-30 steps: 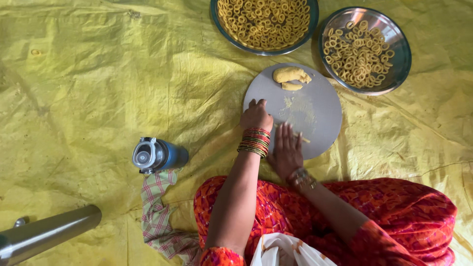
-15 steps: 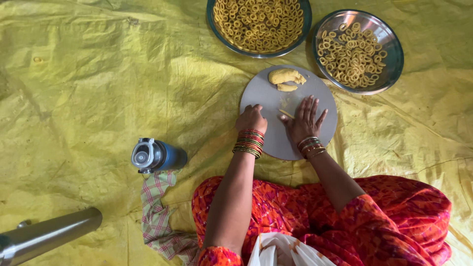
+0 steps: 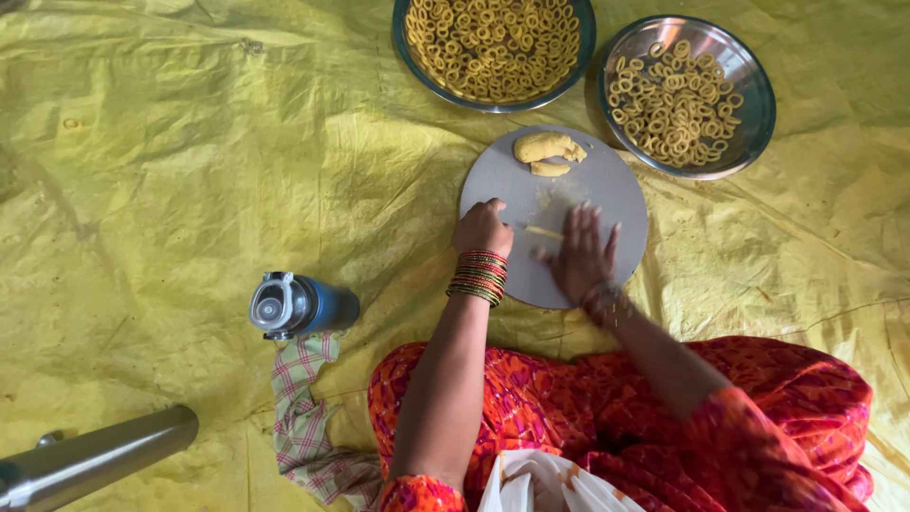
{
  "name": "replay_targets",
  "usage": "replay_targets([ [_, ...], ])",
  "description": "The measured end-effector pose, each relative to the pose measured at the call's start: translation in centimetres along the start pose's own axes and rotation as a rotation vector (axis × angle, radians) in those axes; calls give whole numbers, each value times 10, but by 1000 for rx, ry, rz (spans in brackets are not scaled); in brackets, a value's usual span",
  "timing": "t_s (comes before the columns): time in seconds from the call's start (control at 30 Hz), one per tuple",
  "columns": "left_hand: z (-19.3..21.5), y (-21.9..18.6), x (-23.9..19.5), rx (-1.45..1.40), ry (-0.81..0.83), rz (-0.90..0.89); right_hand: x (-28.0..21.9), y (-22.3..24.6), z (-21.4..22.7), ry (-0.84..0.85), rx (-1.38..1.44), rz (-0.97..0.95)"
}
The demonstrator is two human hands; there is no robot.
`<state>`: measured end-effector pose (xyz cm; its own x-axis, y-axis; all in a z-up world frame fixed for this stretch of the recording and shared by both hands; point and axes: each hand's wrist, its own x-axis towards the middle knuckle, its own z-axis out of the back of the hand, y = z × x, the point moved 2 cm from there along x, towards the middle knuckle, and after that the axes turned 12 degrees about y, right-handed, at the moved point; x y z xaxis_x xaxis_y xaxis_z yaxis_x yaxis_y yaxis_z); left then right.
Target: The person sits on a yellow tarp and rolls small pieces of dough into thin ropes on a round board. They then coil the ropes into spiral shapes and place them into metal bowls. The process is repeated continuously throughout the clip.
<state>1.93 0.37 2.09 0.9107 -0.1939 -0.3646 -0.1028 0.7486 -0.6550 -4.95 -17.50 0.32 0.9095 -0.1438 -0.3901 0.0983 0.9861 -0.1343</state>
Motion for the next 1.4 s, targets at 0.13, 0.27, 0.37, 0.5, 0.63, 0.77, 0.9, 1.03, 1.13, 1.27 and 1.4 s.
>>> replay_targets([
  [0.13,3,5,-3,-8,-13,11,37,-27,29,-163,151,-90],
  [0.27,1,4,0,-25,-37,-25,14,-24,-4,-128,186,-38],
  [0.37,-3,-1,3,-7,-54,-63,-26,-21,-36,-94,84,32],
  [0.5,-6,-7,4,15,-8,-48,-39,-25,-44,36,17,53],
  [0.63,-6,-2,2,37,30,-45,6,-36,-10,-14,99,-26],
  [0.77,1,5,-2,2,21,-23,48,-44,15,-49,205,-115],
  [0.9,5,4,-5,15,33,-11,25,-37,-7,-108,176,-39],
  [1.03,-1,-3,-1,30,-5,-60,-33,-31,-51,26,10,54],
  [1.13,-8,-6,3,34,42,-63,-52,-33,-56,-44,27,183],
  [1.27,-8,-2,4,69,31,-87,2,-45,-27,13,19,-17],
  [1.4,-1,5,0,50,53,-13,53,-53,6,-166,175,10],
])
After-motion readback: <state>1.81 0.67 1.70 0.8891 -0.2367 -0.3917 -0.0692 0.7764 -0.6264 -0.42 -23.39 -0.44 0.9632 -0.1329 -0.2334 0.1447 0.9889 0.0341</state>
